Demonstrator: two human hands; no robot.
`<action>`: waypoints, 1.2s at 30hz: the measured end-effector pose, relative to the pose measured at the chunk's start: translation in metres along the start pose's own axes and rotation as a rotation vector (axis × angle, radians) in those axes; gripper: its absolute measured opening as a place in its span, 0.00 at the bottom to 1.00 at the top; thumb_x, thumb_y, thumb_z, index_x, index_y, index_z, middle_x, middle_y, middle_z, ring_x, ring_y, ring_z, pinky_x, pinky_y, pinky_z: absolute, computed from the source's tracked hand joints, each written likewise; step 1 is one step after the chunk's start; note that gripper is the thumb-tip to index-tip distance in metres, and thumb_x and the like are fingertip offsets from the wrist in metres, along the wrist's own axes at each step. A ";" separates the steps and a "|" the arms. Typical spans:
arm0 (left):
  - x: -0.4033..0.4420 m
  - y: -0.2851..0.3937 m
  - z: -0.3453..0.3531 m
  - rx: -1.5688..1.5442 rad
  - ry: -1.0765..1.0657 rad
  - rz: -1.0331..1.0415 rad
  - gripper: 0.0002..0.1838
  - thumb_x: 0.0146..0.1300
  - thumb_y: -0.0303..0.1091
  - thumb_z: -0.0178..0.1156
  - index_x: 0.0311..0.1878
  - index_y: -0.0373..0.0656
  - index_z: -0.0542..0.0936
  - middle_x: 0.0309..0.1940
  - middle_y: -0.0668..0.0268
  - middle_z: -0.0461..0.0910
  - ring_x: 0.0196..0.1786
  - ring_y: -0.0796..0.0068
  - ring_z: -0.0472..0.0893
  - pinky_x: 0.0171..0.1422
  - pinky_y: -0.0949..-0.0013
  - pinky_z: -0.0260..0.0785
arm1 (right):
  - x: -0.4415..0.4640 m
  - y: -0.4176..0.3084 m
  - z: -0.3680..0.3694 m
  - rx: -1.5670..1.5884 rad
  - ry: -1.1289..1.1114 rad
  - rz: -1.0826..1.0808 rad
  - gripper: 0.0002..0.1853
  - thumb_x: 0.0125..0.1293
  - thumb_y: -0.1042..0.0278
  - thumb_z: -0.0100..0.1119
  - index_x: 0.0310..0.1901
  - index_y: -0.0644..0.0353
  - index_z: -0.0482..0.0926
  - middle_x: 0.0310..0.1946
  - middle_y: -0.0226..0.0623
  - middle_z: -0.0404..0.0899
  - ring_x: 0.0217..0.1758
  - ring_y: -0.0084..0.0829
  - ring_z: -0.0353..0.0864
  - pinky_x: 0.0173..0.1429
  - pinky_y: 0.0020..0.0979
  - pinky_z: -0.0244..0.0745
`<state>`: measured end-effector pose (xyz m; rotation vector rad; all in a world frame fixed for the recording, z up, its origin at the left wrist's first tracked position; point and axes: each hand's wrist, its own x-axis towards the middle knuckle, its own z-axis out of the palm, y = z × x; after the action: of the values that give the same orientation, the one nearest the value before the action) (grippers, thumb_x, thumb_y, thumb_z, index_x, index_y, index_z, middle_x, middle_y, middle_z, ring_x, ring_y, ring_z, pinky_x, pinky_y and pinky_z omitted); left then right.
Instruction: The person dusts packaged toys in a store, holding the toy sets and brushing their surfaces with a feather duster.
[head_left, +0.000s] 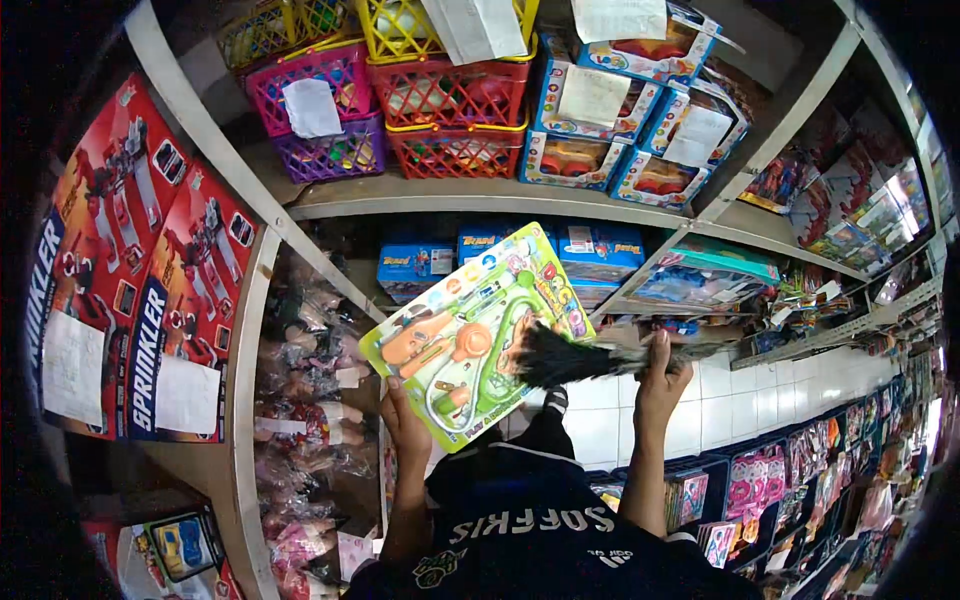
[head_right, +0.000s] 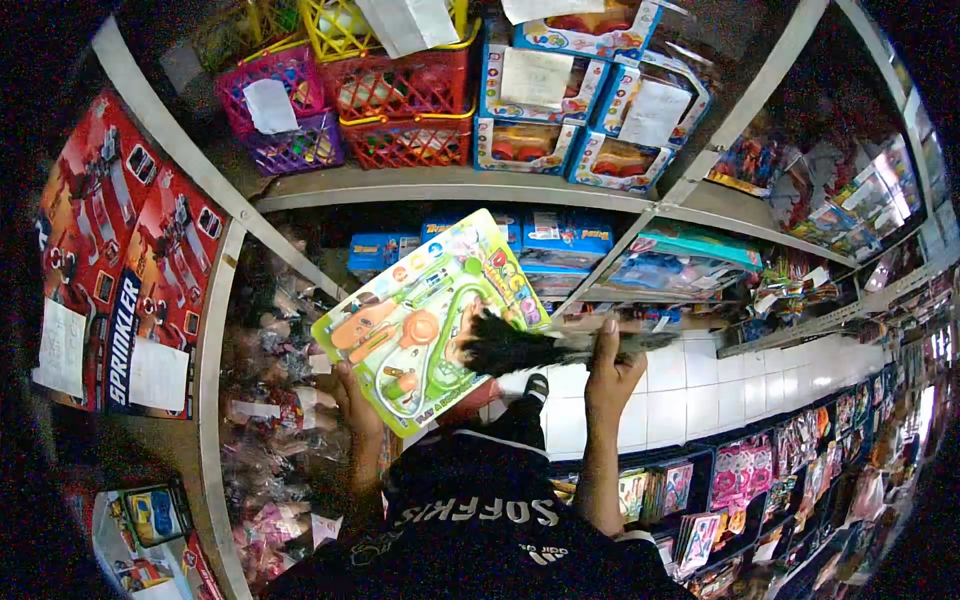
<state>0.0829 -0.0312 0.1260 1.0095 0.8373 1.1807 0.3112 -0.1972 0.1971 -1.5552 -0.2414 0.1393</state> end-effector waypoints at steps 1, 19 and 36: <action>0.001 -0.007 -0.003 -0.030 0.004 0.008 0.28 0.77 0.48 0.39 0.50 0.29 0.77 0.44 0.60 0.81 0.44 0.75 0.78 0.51 0.73 0.69 | -0.004 0.004 0.004 0.011 0.002 -0.016 0.13 0.68 0.59 0.60 0.39 0.60 0.74 0.24 0.28 0.73 0.24 0.15 0.68 0.25 0.20 0.61; -0.010 -0.012 -0.012 -0.066 0.141 -0.067 0.26 0.76 0.48 0.41 0.53 0.30 0.75 0.48 0.60 0.79 0.48 0.73 0.78 0.54 0.70 0.69 | -0.059 -0.019 0.042 -0.014 -0.774 -0.328 0.05 0.62 0.76 0.64 0.34 0.65 0.76 0.27 0.36 0.77 0.30 0.23 0.76 0.34 0.24 0.71; -0.002 0.018 0.012 0.042 -0.059 -0.004 0.26 0.76 0.48 0.41 0.47 0.31 0.78 0.38 0.64 0.81 0.39 0.78 0.77 0.46 0.73 0.68 | 0.000 -0.024 0.030 -0.080 -0.213 -0.276 0.08 0.68 0.68 0.59 0.36 0.64 0.76 0.27 0.28 0.76 0.27 0.16 0.71 0.30 0.20 0.64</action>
<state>0.0873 -0.0339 0.1465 1.0711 0.8205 1.1287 0.3025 -0.1681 0.2206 -1.5705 -0.6333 0.0783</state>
